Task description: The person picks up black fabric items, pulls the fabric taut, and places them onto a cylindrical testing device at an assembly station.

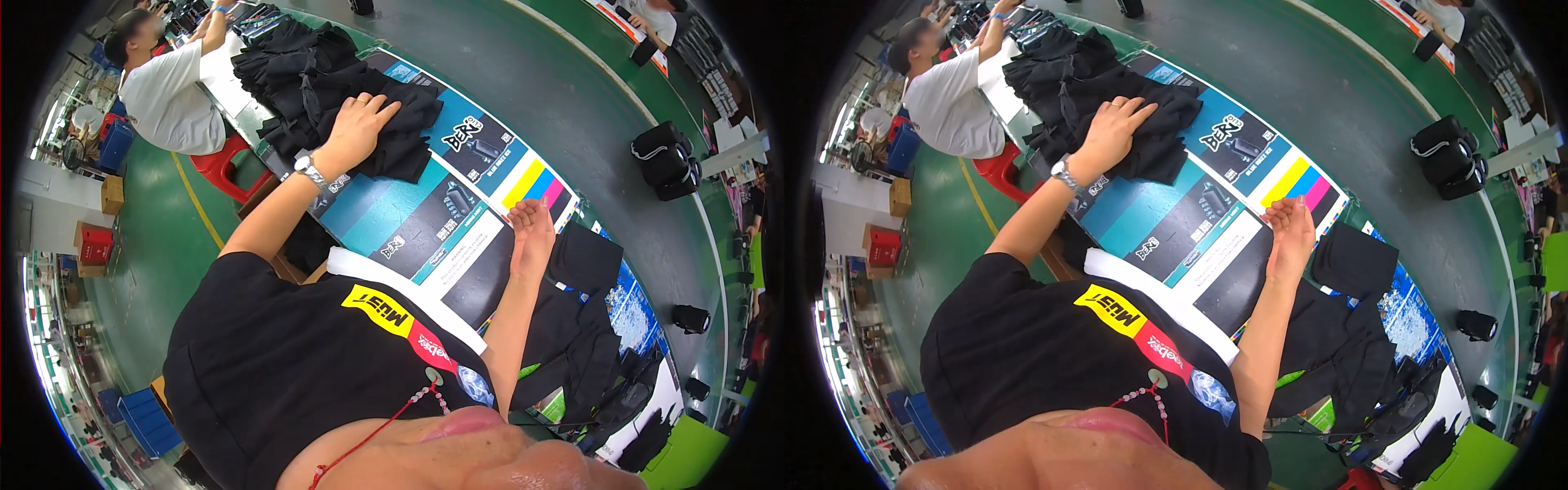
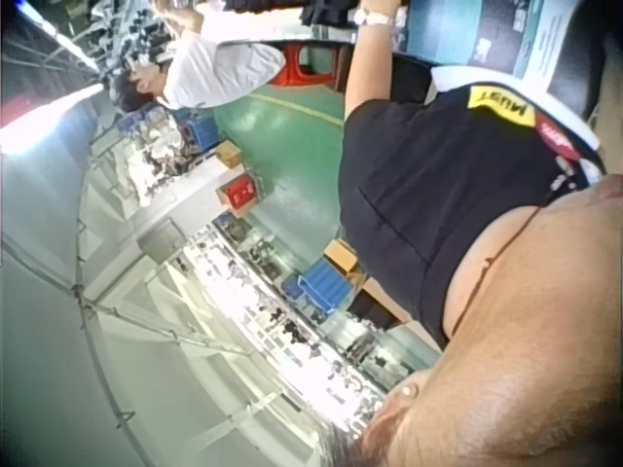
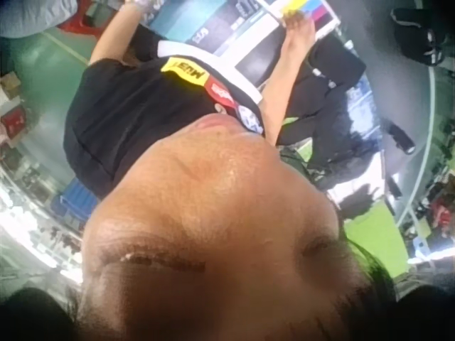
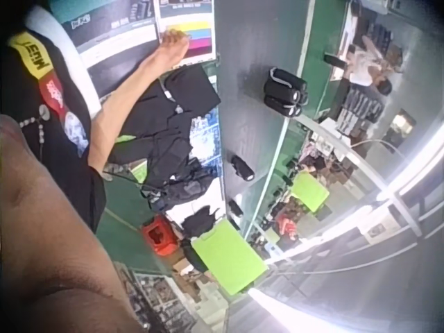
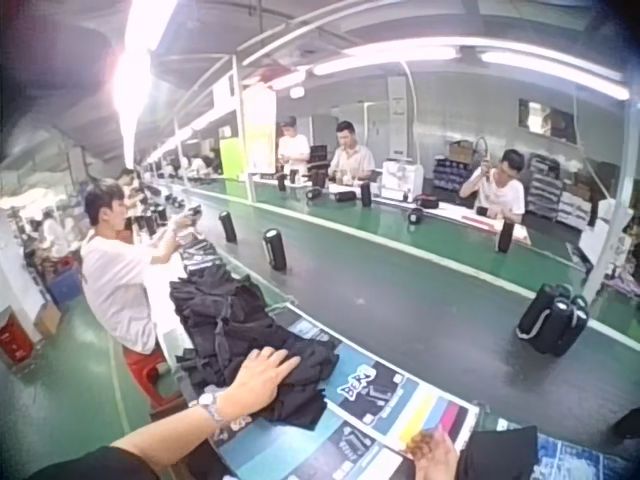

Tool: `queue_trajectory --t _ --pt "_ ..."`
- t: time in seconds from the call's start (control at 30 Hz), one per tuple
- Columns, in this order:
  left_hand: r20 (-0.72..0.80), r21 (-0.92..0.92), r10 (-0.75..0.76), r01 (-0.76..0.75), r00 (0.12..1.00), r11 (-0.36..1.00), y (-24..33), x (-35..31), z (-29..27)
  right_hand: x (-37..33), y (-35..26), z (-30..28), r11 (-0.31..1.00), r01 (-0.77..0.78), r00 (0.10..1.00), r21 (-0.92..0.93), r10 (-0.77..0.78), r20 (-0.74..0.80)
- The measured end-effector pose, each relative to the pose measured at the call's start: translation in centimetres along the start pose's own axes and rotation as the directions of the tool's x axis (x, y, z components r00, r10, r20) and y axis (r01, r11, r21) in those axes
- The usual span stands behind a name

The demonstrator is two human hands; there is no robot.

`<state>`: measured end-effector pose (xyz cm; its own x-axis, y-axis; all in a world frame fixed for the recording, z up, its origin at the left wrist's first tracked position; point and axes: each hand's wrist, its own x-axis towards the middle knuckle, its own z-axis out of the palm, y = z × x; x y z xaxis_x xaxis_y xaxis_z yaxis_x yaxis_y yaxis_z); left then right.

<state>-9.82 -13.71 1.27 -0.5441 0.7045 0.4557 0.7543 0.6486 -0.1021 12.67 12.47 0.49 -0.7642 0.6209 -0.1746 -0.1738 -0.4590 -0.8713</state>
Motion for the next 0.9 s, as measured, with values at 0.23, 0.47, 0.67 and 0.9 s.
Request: queue_trajectory --t 0.23,0.47,0.67,0.9 --pt "0.229 -0.420 0.243 -0.130 0.943 0.898 -0.4 0.7 -4.6 -0.1 -0.1 0.2 1.000 0.021 1.000 -0.022 -0.021 -0.018" --pt "0.203 -0.704 0.115 0.063 0.972 0.707 1.1 1.0 -4.2 0.1 0.0 0.1 1.000 0.008 1.000 -0.023 -0.008 -0.016" --pt "0.056 -0.883 0.015 0.043 0.998 0.467 -1.0 4.6 -6.9 0.0 0.0 0.2 1.000 0.003 1.000 -0.011 -0.003 -0.004" --pt "0.066 -0.808 0.577 -0.296 0.814 0.510 -1.0 6.1 -12.0 -0.1 -0.2 0.2 1.000 0.006 0.999 0.004 -0.006 -0.044"
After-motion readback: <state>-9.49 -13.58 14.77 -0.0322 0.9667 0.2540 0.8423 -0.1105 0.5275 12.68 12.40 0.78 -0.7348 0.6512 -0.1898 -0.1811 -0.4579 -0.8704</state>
